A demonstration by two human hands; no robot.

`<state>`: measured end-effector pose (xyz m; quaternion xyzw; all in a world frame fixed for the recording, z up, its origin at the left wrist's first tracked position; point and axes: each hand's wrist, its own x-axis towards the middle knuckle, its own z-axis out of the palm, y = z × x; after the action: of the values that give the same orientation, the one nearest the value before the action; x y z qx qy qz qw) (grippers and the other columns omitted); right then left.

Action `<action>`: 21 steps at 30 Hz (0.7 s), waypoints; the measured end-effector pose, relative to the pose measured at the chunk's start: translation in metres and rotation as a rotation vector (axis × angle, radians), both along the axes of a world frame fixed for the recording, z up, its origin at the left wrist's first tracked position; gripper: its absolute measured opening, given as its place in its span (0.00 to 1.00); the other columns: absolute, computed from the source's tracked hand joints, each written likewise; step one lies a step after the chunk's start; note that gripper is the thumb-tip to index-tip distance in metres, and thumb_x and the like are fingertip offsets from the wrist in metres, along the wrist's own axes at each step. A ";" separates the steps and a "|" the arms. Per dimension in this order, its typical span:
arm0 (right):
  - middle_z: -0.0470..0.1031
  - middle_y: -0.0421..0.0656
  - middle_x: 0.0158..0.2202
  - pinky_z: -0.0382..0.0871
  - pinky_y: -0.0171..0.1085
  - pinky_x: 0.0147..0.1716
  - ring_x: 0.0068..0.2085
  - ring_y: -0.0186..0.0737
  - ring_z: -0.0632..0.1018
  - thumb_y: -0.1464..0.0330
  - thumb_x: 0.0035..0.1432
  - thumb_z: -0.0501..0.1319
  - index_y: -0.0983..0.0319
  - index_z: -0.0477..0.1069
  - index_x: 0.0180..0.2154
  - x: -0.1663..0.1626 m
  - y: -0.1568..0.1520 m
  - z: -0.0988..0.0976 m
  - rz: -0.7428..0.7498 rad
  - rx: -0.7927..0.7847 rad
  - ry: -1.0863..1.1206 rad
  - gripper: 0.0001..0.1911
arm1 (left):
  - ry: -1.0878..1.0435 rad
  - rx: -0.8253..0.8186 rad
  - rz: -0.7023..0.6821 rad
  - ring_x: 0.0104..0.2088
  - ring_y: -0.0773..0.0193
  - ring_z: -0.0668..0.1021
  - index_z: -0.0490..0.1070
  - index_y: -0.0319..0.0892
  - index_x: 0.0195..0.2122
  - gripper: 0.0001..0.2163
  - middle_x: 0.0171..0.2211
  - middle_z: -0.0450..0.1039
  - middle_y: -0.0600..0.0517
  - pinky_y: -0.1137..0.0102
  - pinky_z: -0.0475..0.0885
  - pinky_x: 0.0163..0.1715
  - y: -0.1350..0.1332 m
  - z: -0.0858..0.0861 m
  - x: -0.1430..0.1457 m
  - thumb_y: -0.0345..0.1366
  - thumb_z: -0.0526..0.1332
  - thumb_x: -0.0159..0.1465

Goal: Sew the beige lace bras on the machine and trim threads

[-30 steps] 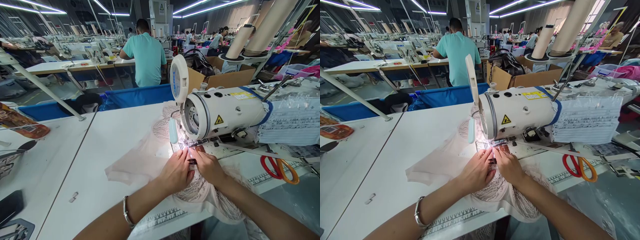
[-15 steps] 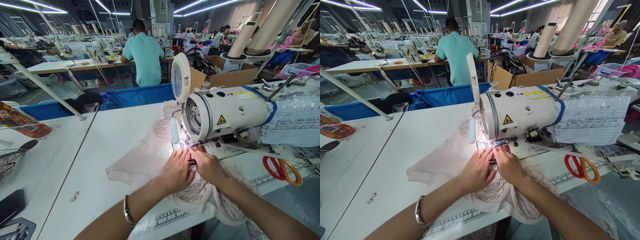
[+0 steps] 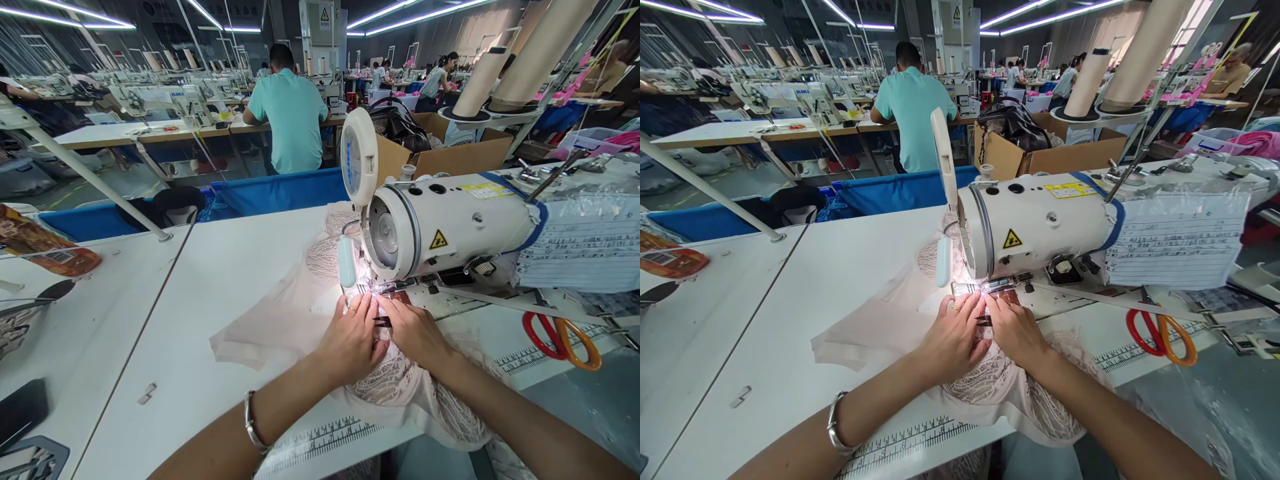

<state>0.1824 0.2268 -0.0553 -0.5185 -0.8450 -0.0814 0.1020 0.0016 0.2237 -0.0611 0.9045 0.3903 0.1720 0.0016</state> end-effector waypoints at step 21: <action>0.76 0.44 0.42 0.64 0.35 0.31 0.35 0.39 0.77 0.84 0.55 0.49 0.62 0.73 0.42 0.009 0.012 0.013 0.077 -0.060 0.140 0.21 | 0.026 -0.071 -0.222 0.58 0.47 0.71 0.74 0.38 0.47 0.12 0.56 0.72 0.43 0.51 0.68 0.57 0.015 0.019 -0.014 0.24 0.55 0.66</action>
<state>0.1915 0.2386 -0.0419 -0.4927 -0.8573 -0.0158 0.1483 -0.0124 0.2392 -0.0425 0.9436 0.2938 0.1449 0.0476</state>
